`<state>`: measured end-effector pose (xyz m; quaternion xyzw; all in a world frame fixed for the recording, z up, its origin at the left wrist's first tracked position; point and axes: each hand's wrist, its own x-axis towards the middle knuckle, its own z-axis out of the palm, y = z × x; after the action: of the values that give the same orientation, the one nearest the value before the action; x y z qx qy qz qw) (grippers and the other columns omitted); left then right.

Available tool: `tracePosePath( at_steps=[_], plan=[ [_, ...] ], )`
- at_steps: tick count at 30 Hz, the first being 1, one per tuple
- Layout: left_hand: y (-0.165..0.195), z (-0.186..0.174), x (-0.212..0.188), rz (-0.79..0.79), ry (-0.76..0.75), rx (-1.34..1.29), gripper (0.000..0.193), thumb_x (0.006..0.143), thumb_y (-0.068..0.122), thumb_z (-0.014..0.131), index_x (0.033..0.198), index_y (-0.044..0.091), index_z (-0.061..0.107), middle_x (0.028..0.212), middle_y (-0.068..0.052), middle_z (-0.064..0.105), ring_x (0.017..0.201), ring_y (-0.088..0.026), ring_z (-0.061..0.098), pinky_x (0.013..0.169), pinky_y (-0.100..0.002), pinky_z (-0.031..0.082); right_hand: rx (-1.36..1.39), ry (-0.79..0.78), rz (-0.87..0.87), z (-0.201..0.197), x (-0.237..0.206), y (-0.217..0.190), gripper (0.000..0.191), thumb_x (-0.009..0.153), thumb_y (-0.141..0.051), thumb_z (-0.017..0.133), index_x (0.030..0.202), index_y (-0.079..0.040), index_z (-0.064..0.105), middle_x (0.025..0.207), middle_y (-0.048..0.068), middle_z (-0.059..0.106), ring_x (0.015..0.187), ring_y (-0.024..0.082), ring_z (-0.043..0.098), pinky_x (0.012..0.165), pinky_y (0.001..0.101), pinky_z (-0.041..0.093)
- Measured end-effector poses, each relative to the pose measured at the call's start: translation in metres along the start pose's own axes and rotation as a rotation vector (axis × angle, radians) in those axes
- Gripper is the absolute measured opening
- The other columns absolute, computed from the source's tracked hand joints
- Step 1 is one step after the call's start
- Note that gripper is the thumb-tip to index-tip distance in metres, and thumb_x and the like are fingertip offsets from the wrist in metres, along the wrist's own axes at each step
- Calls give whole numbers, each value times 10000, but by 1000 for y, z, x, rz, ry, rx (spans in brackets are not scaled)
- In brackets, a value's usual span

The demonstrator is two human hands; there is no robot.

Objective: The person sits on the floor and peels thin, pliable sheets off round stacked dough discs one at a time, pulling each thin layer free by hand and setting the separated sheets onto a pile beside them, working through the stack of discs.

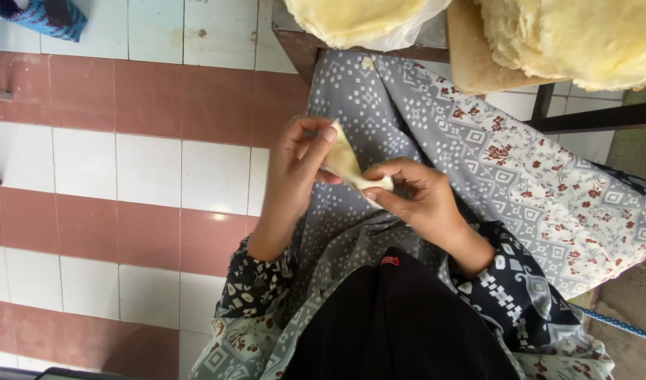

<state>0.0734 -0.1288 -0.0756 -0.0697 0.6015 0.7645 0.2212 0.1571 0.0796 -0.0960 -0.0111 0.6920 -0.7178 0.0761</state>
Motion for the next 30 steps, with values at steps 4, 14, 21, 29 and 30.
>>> tracePosePath(
  at_steps=[4, 14, 21, 29, 30],
  plan=[
    [-17, 38, -25, 288, -62, -178, 388, 1087, 232, 610, 1409, 43, 505, 1215, -139, 670, 1080, -205, 681, 993, -344, 573, 217, 145, -1, -7, -10, -10, 250, 972, 98, 732, 1211, 57, 671, 1060, 85, 728, 956, 109, 688, 848, 264, 581],
    [-10, 81, -59, 133, -335, -108, 503, 1170, 195, 458, 1625, -16, 415, 1385, -95, 603, 1100, -102, 556, 969, -268, 469, 475, 153, 87, -19, -30, -52, 228, 995, 41, 617, 1214, 89, 656, 1118, 160, 726, 978, 220, 731, 845, 381, 660],
    [-10, 81, -56, 299, -381, 152, 598, 1079, 213, 545, 1564, -45, 311, 1492, -126, 506, 1292, -112, 519, 1096, -273, 449, 391, 172, 60, -25, -29, -39, 150, 1043, 43, 627, 1170, 112, 667, 1098, 158, 712, 986, 181, 689, 904, 306, 583],
    [-21, 79, -54, 94, -277, -165, 494, 1183, 220, 404, 1596, -49, 407, 1474, -138, 581, 1199, -133, 606, 1040, -276, 506, 301, 303, 98, -16, -38, -38, 122, 1029, 16, 596, 1115, 92, 638, 969, 140, 712, 818, 183, 711, 770, 308, 615],
    [-22, 79, -54, 83, -258, -198, 487, 1188, 213, 404, 1591, -58, 425, 1444, -154, 603, 1194, -145, 618, 1034, -286, 513, 347, 322, 77, -15, -39, -37, 123, 1032, 12, 593, 1115, 93, 631, 979, 143, 710, 822, 188, 710, 770, 315, 618]
  ],
)
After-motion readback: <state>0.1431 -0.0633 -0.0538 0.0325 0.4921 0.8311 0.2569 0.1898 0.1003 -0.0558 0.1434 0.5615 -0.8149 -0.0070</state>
